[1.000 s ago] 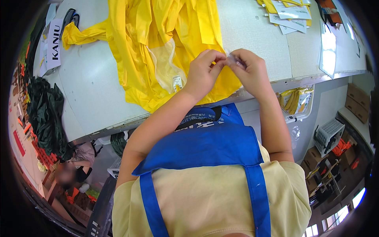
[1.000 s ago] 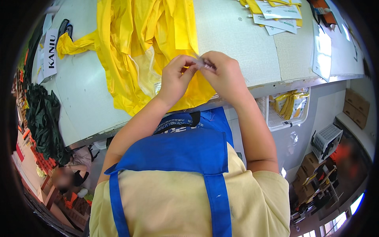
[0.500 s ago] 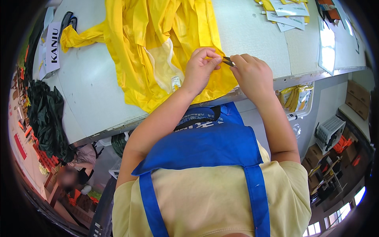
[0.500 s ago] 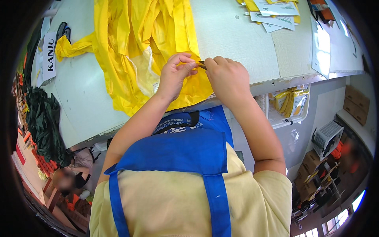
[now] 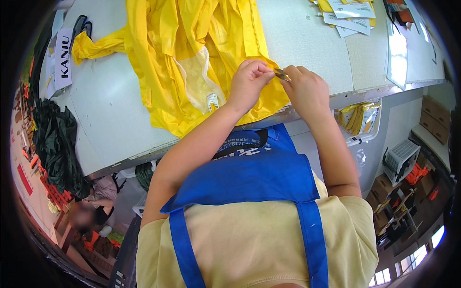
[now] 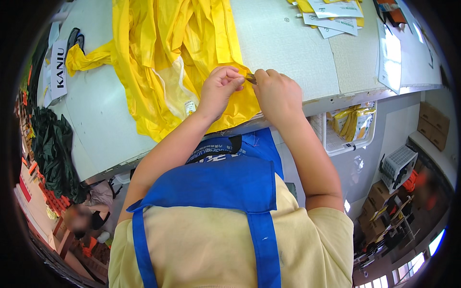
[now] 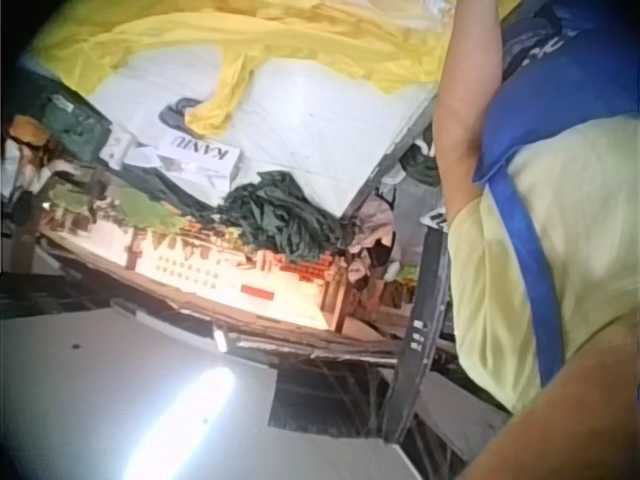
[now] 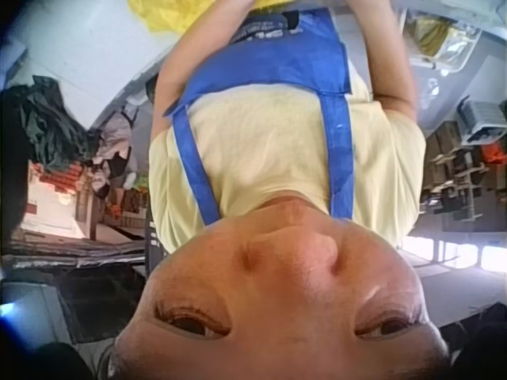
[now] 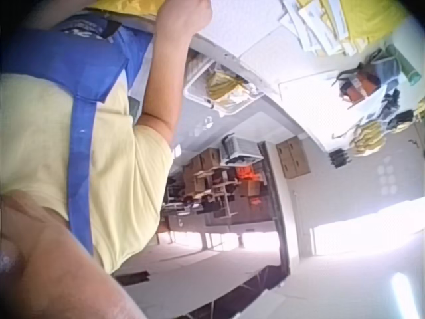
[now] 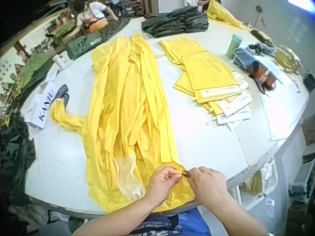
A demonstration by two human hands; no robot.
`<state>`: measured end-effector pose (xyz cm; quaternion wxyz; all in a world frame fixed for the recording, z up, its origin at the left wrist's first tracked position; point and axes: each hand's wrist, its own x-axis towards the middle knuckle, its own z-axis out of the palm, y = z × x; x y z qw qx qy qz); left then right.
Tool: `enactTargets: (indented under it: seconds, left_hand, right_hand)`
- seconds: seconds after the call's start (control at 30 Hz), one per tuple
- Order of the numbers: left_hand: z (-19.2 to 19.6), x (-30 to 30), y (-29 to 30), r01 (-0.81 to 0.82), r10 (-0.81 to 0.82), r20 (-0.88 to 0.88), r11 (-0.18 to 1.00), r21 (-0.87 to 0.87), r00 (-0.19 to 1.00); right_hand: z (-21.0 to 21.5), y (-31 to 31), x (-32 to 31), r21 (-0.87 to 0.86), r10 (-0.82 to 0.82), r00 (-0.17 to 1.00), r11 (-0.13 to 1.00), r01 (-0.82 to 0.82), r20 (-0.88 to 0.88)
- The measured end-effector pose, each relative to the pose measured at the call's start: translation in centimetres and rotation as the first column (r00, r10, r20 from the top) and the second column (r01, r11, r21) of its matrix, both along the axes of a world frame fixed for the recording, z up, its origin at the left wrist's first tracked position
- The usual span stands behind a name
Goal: The person folds a yellow garment on a table, then uses scissors to cut along seams and edges of the fabric. They repeatedly unfold and refold the material while trimming excess fabric and loose threads.
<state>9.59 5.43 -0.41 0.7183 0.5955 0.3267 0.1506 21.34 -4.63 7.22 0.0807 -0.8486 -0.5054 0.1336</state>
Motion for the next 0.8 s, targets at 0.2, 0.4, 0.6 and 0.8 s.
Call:
enactTargets:
  seconds: [0.2,0.4,0.6,0.8]
  left_hand:
    - [-1.1,0.3,-0.7,-0.028,0.028,-0.006,0.999,0.017,1.0]
    - [-1.4,0.3,-0.7,0.062,-0.056,-0.074,0.995,0.075,0.996]
    - [-1.6,0.7,-0.6,0.04,-0.035,-0.098,0.998,0.045,0.995]
    - [-0.6,0.2,0.0,0.003,-0.008,-0.079,0.997,-0.071,0.997]
  right_hand:
    - [-2.0,-0.6,0.4,0.02,-0.101,0.983,0.994,0.105,-0.152]
    - [-3.1,-1.1,0.5,0.085,-0.11,0.981,0.989,0.125,-0.161]
    - [-4.4,-1.2,0.8,0.153,-0.069,0.989,0.984,0.089,-0.131]
    - [-5.1,-1.7,1.5,0.218,-0.179,0.951,0.947,0.236,-0.254]
